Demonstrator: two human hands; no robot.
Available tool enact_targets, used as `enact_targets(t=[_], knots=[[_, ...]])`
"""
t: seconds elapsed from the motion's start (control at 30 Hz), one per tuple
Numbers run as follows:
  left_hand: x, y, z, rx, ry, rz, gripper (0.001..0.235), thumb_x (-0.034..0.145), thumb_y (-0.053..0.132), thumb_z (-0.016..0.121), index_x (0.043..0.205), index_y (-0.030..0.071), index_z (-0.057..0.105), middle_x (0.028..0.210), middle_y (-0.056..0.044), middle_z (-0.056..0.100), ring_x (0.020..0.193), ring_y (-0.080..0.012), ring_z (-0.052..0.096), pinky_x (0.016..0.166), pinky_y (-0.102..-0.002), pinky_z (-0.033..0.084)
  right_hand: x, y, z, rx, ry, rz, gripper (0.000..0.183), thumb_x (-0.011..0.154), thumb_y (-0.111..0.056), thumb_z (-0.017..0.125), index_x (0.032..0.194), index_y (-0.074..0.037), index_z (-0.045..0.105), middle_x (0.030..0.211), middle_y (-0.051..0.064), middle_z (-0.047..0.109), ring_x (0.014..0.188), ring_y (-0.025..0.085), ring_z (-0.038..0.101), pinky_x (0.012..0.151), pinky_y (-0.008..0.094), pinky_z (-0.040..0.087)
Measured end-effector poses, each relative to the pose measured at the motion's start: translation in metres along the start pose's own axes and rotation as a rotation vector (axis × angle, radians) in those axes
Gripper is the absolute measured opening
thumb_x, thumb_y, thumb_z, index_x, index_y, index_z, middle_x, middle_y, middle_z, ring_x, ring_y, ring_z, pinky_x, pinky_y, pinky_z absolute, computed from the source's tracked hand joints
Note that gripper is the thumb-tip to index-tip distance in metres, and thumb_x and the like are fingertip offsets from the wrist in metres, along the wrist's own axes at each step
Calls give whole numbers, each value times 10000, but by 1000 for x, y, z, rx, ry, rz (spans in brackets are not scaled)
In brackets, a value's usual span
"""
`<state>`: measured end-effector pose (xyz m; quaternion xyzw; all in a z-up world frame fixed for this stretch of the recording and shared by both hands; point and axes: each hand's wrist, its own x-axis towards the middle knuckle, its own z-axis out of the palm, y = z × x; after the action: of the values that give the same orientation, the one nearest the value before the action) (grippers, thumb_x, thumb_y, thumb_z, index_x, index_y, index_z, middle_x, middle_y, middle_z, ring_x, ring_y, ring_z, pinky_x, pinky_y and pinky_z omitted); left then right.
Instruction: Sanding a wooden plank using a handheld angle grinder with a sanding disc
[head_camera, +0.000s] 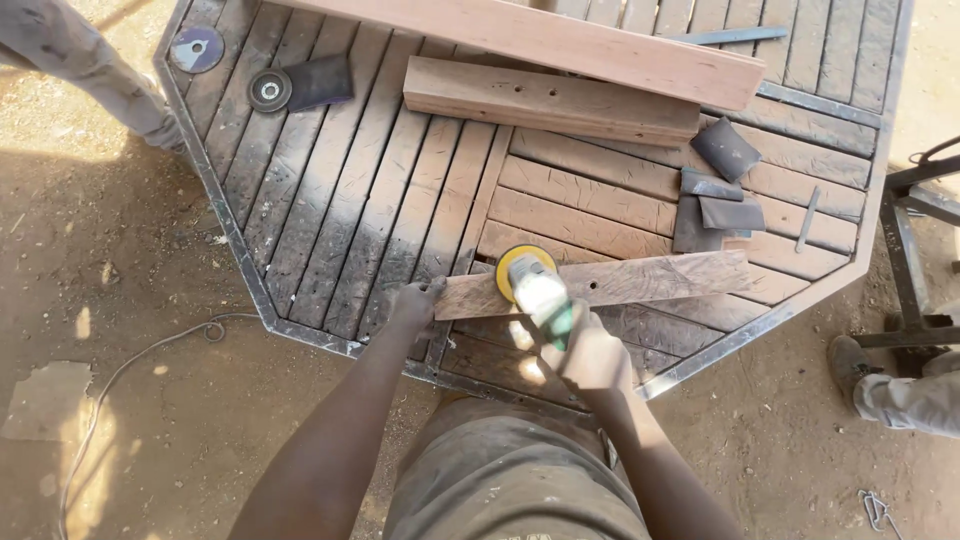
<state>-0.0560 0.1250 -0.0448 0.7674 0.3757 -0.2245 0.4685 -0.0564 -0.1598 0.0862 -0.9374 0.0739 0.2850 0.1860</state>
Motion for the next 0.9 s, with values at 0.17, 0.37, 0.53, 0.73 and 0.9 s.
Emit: enact_targets(t=[0.17,0.37,0.53,0.73,0.9], knots=[[12,-5,1,-376,-141,-182,670,995,520,676,1465,70,519,1474,-267,500,1211,-587,558,839,-751,521,-49,-17,-64,59,41,59,545,881,-368,686,1323,-141,462,1179,194,680,1140,439,668,1031,584,501],[7,11,-3,-471,-125,-279,775,907,518,710,1506,83,479,1446,-222,528,1255,-520,531,877,-748,506,-7,92,-93,177,241,523,615,933,-450,706,1338,-113,388,1121,215,676,984,406,686,844,538,558],[22,0,-1,-295,-140,-285,798,865,514,691,1512,95,484,1460,-254,522,1258,-500,556,842,-668,609,-21,77,-91,518,290,553,513,1001,-190,700,1318,-62,317,1093,192,604,818,301,653,688,422,569],[16,-8,-6,-262,-160,-102,621,927,577,760,1273,64,701,1246,-223,662,1191,-488,598,773,-740,555,-44,1,-12,307,83,258,526,947,-296,663,1310,-52,371,826,242,670,692,438,709,596,542,574],[12,-18,-15,-10,-114,-90,627,880,801,652,1112,235,786,1382,-145,629,1262,-446,568,958,-581,557,-51,-7,3,110,-21,12,861,793,-362,748,1498,-129,311,1072,217,690,1032,488,702,986,618,541]])
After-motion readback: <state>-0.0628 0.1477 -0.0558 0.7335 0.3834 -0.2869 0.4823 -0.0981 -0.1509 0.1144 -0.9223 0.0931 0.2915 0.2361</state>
